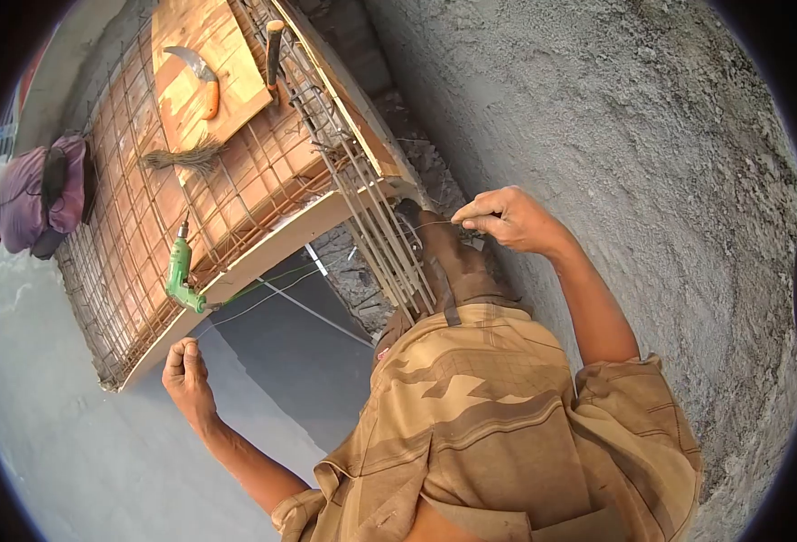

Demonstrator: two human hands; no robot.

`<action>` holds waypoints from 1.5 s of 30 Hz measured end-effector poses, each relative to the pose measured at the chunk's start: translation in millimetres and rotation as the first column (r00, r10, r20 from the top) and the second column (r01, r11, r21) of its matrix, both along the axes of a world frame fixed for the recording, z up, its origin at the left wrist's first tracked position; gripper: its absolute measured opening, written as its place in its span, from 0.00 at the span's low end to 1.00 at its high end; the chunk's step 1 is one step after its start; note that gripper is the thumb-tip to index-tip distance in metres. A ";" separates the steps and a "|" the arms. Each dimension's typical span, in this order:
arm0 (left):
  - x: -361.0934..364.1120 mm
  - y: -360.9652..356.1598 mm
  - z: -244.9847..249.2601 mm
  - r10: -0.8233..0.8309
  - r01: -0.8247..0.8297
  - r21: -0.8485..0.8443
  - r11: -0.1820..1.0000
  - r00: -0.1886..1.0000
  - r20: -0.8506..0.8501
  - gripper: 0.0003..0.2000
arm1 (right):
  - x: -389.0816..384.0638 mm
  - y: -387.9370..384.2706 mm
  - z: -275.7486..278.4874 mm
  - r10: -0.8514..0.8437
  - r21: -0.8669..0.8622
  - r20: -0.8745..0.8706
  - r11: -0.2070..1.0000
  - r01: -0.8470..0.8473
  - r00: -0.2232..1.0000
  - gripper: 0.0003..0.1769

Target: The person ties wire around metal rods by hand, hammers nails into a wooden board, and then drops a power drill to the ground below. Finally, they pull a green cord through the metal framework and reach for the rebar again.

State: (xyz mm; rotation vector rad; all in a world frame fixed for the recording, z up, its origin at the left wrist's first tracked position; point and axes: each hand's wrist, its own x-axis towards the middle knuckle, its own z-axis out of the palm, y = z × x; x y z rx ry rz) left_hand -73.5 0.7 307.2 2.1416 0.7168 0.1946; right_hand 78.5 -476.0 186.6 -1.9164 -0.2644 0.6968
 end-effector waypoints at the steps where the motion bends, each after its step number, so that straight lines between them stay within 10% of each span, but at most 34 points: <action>1: -5.1 4.0 -5.5 -0.026 0.024 -0.027 0.999 0.995 -0.095 0.09 | -4.1 -1.1 -12.1 -0.026 -0.056 0.032 0.998 0.028 0.999 0.12; 7: -21.4 -35.1 -84.3 -0.375 0.174 -0.349 0.921 0.642 -0.669 0.16 | -4.9 6.6 -47.8 0.013 -0.115 0.124 0.993 0.002 0.992 0.11; 15: 10.3 -117.0 -136.1 -0.421 0.056 -0.593 0.803 0.758 -0.499 0.14 | 10.8 8.8 -68.8 0.033 -0.168 0.011 0.985 -0.031 0.999 0.11; 27: 7.7 -67.6 -143.0 -0.159 0.086 -0.229 0.970 0.933 -0.324 0.10 | 32.4 -18.5 -57.3 -0.054 -0.339 0.131 0.936 0.096 0.990 0.10; 31: 0.7 -53.7 -144.6 -0.304 0.132 -0.375 0.917 0.841 -0.447 0.11 | 40.5 -16.5 -57.0 0.080 -0.402 0.372 0.912 0.083 0.925 0.09; 35: 2.5 -82.0 -142.2 -0.501 0.247 -0.464 0.851 0.648 -0.574 0.26 | 38.5 0.6 -59.6 0.184 -0.235 0.258 0.964 -0.124 0.948 0.08; 42: 8.9 -130.0 -165.4 -0.634 0.427 -0.536 0.728 0.718 -0.289 0.31 | 18.8 30.9 -64.0 0.361 -0.180 0.309 0.930 -0.319 0.880 0.05; 45: 23.3 -157.7 -159.2 -0.552 0.175 -0.797 0.578 0.803 -0.224 0.27 | 16.1 47.2 -70.2 0.437 -0.314 0.387 0.891 -0.329 0.812 0.04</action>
